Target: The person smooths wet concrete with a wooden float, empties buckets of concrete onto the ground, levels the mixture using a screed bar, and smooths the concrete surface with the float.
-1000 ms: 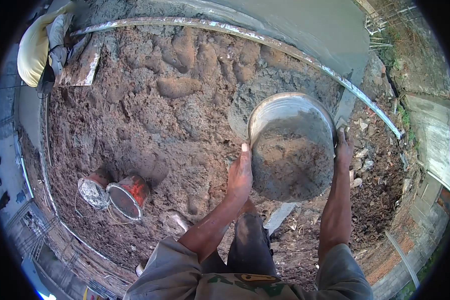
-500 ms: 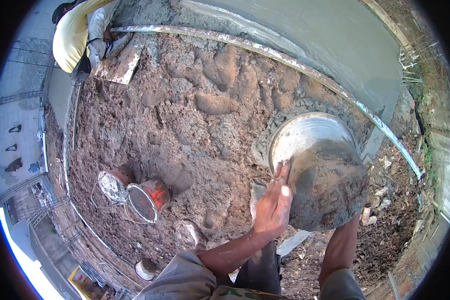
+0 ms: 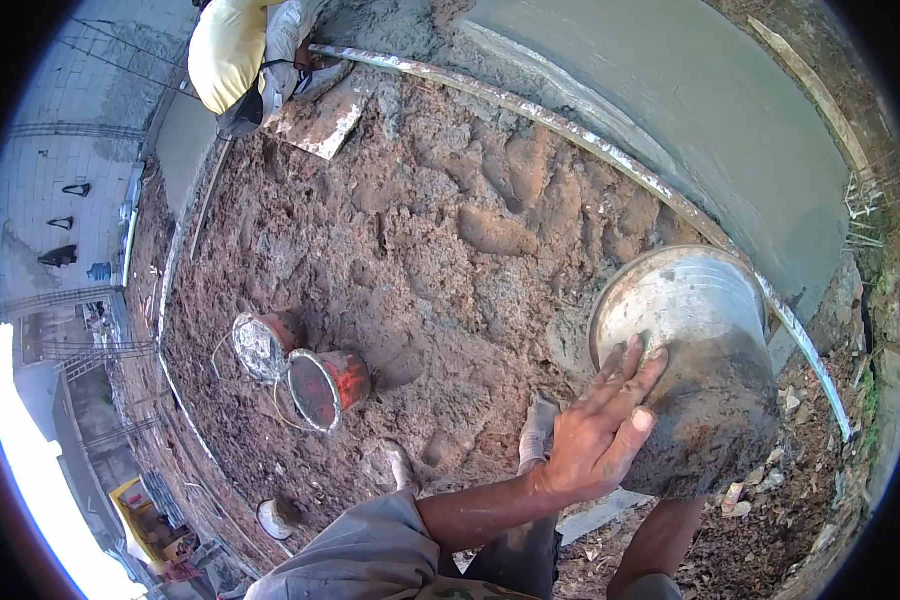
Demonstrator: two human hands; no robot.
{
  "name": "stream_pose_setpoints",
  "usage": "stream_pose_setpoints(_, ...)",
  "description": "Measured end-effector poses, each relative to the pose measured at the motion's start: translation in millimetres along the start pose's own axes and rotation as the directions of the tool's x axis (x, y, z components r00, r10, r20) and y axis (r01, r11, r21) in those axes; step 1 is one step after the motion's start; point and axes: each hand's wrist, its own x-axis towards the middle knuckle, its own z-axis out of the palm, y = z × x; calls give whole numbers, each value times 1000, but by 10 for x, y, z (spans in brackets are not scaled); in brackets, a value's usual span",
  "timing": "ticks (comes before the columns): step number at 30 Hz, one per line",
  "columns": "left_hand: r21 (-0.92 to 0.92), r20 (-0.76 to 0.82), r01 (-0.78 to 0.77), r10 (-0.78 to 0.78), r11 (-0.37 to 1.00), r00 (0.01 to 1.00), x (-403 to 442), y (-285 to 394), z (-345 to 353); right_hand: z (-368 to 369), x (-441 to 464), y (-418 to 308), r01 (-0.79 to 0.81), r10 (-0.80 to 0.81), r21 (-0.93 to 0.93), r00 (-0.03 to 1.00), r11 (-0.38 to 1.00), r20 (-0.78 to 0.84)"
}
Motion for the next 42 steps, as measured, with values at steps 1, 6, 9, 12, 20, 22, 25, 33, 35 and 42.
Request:
stream_pose_setpoints(1, -23, -12, -43, 43, 999, 999, -49, 18, 6, 53, 65, 27, 1, -1, 6, 1000, 1000, -1)
stream_pose_setpoints(6, -401, 52, 655, -697, 641, 715, 234, -1267, 56, 376, 342, 287, 2, -30, -155, 984, 988, -177)
stream_pose_setpoints(9, -318, -68, 562, -610, 764, 790, -36, -1400, -58, 356, 68, 270, 1, -111, -535, 979, 845, -173)
stream_pose_setpoints(12, -291, -80, 450, -490, 844, 868, -228, -1131, -178, 493, -21, 90, -52, -2, -429, 992, 902, -125)
stream_pose_setpoints(20, -375, -82, 234, -284, 897, 955, -480, -967, -316, 462, 144, 350, -113, 105, 101, 991, 988, 79)
stream_pose_setpoints(22, -584, 18, 497, -602, 642, 798, -344, -1334, -321, 492, 141, 393, -158, 157, 100, 987, 982, 16)
stream_pose_setpoints(25, -678, -29, 502, -702, 536, 711, -398, -1919, -416, 1295, -246, 6, -8, -32, -290, 990, 957, -134)
stream_pose_setpoints(33, -981, 84, 191, -809, 36, 582, -1472, -3130, -1269, 2065, -2276, -1280, -201, 305, -316, 894, 927, 327)
stream_pose_setpoints(35, -993, 18, 107, -815, 54, 580, -1974, -3404, -1450, 2439, -2604, -1155, -283, 412, -356, 833, 891, 369)
stream_pose_setpoints(42, -849, -188, 438, -944, 295, 271, -3121, -2957, -2416, 3331, -3570, 359, -50, 465, -669, 758, 741, 458)
